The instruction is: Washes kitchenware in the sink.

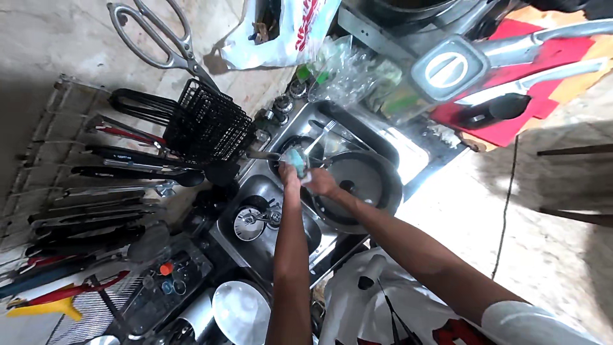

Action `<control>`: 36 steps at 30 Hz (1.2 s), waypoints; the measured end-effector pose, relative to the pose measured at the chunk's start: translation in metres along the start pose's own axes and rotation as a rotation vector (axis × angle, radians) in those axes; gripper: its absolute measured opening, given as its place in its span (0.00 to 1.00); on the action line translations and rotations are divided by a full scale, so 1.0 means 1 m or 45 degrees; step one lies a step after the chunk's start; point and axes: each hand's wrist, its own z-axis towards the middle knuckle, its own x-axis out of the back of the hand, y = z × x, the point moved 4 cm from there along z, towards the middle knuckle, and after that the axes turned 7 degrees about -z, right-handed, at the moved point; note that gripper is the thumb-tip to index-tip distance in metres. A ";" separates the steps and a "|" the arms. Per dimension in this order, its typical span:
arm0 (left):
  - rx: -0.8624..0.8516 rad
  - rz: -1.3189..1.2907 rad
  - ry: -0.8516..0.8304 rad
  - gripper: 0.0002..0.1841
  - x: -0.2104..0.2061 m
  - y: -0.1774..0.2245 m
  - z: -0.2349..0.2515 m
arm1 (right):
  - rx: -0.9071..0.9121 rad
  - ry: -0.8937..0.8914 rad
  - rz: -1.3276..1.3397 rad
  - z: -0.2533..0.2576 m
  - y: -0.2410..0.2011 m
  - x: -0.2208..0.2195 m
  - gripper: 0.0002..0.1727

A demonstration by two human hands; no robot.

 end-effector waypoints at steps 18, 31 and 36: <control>-0.113 0.388 0.097 0.26 0.018 0.006 0.014 | 0.051 -0.119 -0.016 0.009 -0.004 -0.011 0.23; -0.523 1.303 0.792 0.35 0.141 0.048 0.049 | -0.122 -0.097 -0.068 0.005 0.009 -0.003 0.23; -0.398 1.497 0.746 0.39 0.159 0.084 0.056 | -0.111 -0.152 -0.015 -0.007 0.022 0.001 0.24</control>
